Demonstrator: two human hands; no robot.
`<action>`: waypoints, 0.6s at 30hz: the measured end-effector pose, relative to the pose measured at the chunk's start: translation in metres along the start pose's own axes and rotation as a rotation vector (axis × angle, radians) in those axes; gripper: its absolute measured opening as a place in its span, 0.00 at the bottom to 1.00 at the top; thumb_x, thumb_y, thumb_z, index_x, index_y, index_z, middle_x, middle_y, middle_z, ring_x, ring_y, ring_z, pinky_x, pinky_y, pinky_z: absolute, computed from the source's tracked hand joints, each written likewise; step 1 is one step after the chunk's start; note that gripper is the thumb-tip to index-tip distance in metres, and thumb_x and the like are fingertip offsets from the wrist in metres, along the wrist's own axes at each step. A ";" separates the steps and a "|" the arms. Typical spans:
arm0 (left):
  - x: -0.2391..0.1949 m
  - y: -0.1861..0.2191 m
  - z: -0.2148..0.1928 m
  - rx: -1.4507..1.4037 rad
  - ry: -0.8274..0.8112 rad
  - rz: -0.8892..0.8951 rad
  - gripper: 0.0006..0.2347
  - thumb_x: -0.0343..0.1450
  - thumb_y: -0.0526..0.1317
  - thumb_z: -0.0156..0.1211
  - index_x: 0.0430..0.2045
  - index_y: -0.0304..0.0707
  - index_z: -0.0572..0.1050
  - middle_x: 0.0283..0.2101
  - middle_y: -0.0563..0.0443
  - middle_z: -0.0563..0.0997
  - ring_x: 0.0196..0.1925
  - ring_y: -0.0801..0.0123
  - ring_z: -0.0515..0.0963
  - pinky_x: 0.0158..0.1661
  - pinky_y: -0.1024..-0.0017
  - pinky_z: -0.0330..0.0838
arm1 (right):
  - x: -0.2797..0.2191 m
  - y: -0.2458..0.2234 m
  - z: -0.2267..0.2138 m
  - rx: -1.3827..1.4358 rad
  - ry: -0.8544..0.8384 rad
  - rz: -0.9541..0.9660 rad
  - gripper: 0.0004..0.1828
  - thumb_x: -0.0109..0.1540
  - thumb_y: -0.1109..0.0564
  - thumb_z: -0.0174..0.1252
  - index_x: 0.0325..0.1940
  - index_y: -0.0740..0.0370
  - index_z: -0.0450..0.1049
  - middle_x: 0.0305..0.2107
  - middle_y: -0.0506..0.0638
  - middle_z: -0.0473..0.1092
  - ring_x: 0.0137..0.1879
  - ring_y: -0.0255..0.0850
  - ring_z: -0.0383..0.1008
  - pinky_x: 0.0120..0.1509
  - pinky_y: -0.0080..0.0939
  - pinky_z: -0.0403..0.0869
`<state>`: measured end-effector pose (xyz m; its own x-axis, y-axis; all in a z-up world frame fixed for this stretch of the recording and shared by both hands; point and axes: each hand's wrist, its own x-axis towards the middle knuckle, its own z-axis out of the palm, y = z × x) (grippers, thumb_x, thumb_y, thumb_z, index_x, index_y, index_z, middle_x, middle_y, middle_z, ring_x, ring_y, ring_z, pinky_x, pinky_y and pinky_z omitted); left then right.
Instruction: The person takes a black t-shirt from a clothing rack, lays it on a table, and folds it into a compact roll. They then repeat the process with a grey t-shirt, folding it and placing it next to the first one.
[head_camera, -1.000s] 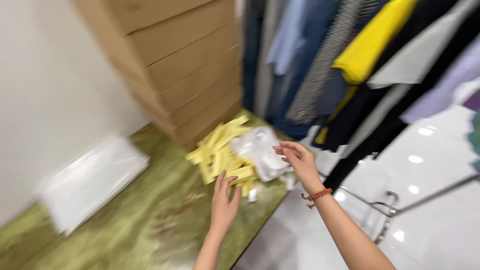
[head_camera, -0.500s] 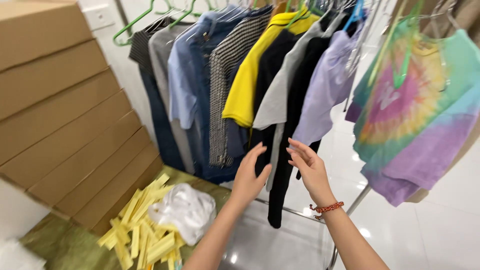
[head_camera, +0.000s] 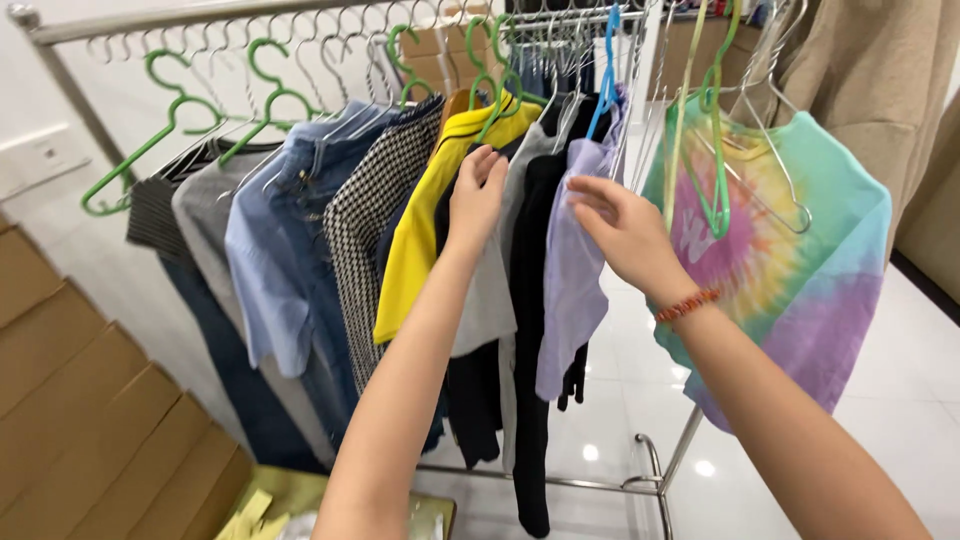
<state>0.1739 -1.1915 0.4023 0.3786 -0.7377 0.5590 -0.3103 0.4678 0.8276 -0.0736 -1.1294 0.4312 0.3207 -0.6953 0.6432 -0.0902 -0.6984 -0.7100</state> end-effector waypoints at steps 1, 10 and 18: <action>0.018 -0.011 0.009 -0.006 -0.010 0.005 0.24 0.78 0.51 0.61 0.67 0.41 0.69 0.65 0.42 0.78 0.71 0.52 0.75 0.67 0.53 0.71 | 0.015 0.002 0.003 -0.007 0.011 0.000 0.21 0.68 0.63 0.59 0.66 0.60 0.76 0.56 0.54 0.78 0.63 0.42 0.79 0.63 0.41 0.77; 0.092 -0.060 0.077 -0.252 -0.372 0.014 0.33 0.71 0.40 0.67 0.71 0.26 0.63 0.65 0.25 0.75 0.72 0.43 0.71 0.70 0.50 0.64 | 0.125 0.043 0.018 -0.541 0.009 -0.338 0.18 0.69 0.59 0.57 0.64 0.58 0.77 0.56 0.54 0.77 0.65 0.51 0.76 0.65 0.49 0.76; 0.046 -0.009 0.050 0.186 -0.318 -0.187 0.23 0.69 0.58 0.64 0.50 0.44 0.74 0.48 0.41 0.84 0.56 0.48 0.84 0.52 0.53 0.79 | 0.160 0.052 0.035 -0.940 -0.064 0.002 0.19 0.72 0.39 0.51 0.59 0.44 0.81 0.47 0.47 0.81 0.62 0.54 0.76 0.64 0.61 0.71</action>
<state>0.1503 -1.2541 0.4181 0.1643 -0.9289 0.3320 -0.4255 0.2369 0.8734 0.0065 -1.2708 0.4874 0.3680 -0.7055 0.6057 -0.8059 -0.5669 -0.1706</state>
